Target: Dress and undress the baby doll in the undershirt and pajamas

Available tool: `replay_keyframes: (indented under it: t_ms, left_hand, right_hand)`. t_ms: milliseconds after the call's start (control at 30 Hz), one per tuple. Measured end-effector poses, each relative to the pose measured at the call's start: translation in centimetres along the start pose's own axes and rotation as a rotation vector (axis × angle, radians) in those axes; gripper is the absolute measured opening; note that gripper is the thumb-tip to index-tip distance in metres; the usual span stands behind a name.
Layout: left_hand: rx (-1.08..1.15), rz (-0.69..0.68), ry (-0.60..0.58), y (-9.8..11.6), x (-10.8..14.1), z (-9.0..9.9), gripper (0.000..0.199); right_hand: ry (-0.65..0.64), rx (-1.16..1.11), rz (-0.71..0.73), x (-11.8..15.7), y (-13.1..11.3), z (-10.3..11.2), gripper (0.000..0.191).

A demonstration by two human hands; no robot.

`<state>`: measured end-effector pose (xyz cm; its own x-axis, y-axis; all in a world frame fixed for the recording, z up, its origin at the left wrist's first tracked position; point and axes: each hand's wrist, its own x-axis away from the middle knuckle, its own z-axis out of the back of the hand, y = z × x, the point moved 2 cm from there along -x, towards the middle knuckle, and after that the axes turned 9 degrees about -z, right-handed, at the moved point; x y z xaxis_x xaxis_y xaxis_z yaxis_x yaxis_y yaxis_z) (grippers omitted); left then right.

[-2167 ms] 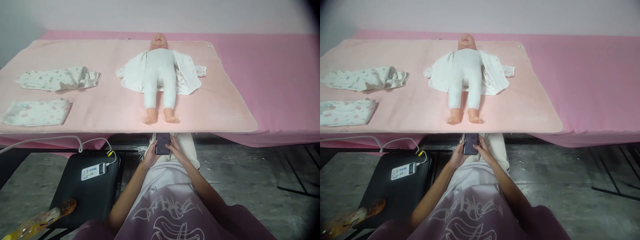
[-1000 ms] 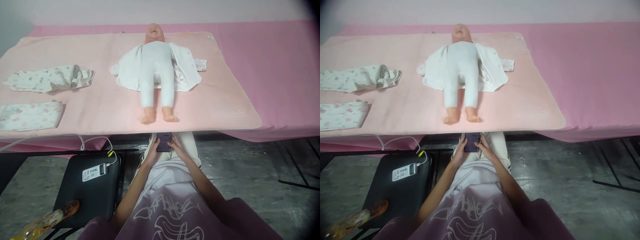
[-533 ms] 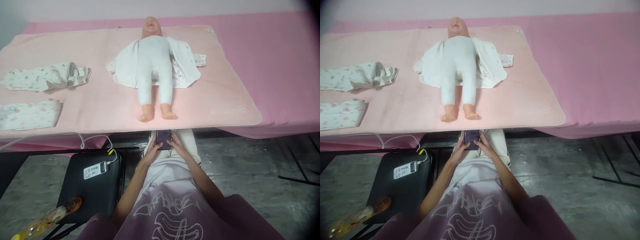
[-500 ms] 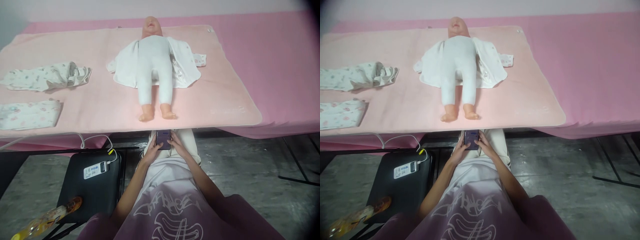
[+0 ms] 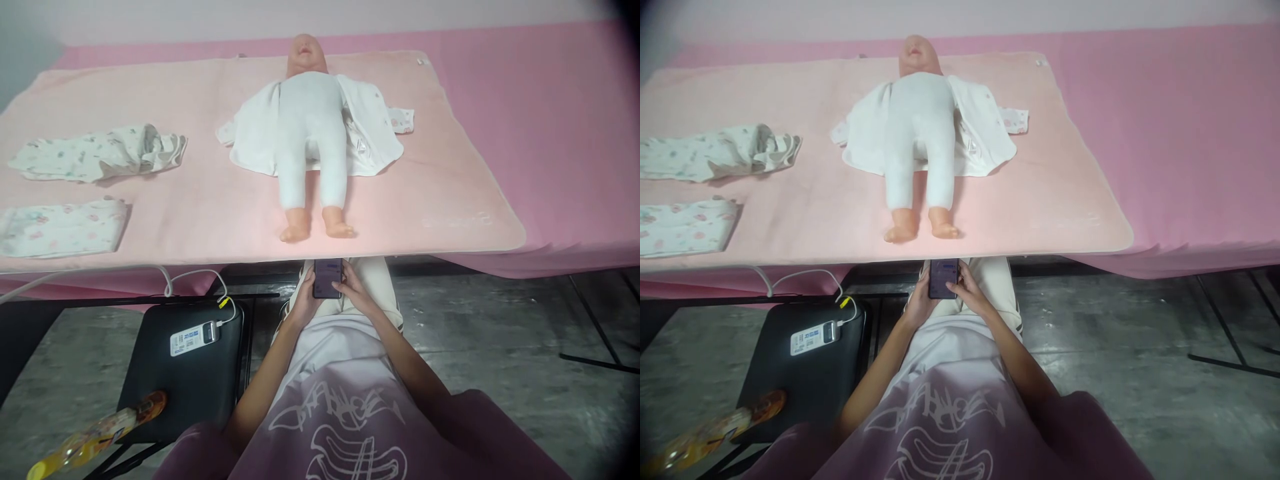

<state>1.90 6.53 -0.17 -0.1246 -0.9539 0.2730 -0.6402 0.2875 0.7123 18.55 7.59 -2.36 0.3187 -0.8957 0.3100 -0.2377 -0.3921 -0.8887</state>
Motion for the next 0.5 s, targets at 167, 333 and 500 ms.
replay_keyframes:
  t_ms: [167, 333, 500]
  left_hand:
    - [-0.041, -0.040, 0.063, -0.2, -0.2, -0.3, 0.050]
    - [-0.185, -0.114, 0.116, -0.1, -0.1, -0.6, 0.052]
    - [-0.203, -0.144, 0.150, -0.3, -0.1, -0.7, 0.049]
  right_hand:
    - [0.025, 0.050, 0.032, 0.1, 0.3, -0.4, 0.105]
    - [0.010, 0.050, 0.050, 0.2, 0.5, -0.5, 0.103]
    - [0.049, 0.058, 0.046, 0.2, 0.5, -1.2, 0.118]
